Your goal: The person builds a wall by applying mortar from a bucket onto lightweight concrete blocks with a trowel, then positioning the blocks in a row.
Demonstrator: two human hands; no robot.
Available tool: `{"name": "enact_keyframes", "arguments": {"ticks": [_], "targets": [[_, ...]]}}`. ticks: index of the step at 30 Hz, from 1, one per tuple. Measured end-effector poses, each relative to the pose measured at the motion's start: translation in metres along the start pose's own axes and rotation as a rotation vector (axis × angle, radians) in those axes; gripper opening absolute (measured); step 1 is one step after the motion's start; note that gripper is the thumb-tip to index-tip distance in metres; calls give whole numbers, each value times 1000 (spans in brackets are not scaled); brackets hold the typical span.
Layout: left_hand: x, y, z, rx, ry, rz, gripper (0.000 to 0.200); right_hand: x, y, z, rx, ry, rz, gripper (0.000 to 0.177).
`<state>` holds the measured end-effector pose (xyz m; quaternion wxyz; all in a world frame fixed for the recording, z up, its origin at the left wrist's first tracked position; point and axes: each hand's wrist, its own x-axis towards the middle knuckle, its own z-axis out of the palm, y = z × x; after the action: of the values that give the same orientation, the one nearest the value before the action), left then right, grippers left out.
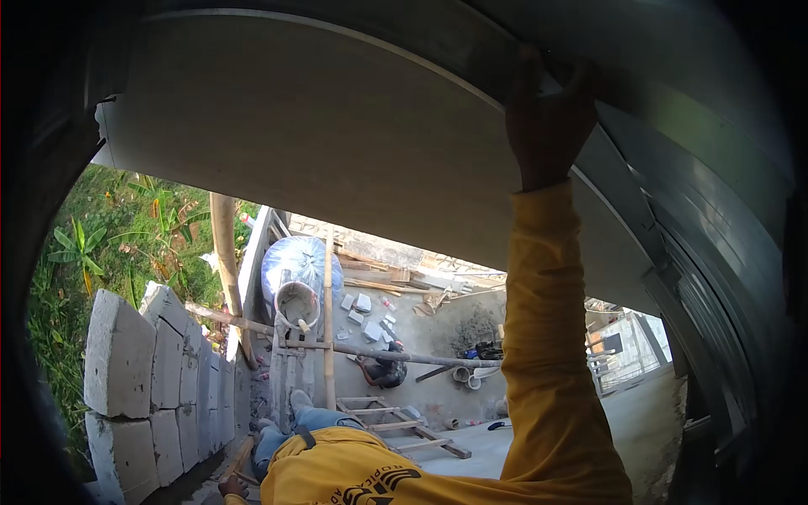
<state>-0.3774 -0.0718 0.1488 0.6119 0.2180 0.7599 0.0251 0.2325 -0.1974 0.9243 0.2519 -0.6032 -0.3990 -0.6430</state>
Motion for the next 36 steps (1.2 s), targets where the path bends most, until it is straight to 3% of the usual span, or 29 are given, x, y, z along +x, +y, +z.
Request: {"name": "enact_keyframes", "arguments": {"ticks": [2, 5, 8, 11, 18, 23, 31, 33, 35, 36], "targets": [[10, -1, -8, 39, -46, 12, 45, 7, -6, -9, -10, -61, 70, 50], [6, 0, -7, 18, -6, 43, 45, 14, 1, -18, -113, -184, -28, 53], [17, -2, -5, 68, -19, 19, 42, 19, -7, -25, -243, -325, 22, 51], [17, -2, -1, 105, -8, -8, 41, 6, -8, -15, -487, -265, -283, 48], [24, -10, -4, 61, -172, -1, 42, -3, 13, 3, -475, -135, -309, 40], [20, -12, -7, 68, -142, 64, 32, -10, 22, 11, -566, -55, -351, 35], [17, -8, -5, 2, -151, 65, 41, -8, 48, 11, -757, -83, -504, 33], [3, -4, -4, 28, -109, 39, 31, -10, 54, 13, -793, -105, -518, 29], [52, -21, -8, 26, -221, 48, 26, -14, 64, 12, -797, -167, -523, 27], [40, -16, -11, 85, -205, 74, 23, -16, 68, 12, -791, -181, -534, 27]]}}
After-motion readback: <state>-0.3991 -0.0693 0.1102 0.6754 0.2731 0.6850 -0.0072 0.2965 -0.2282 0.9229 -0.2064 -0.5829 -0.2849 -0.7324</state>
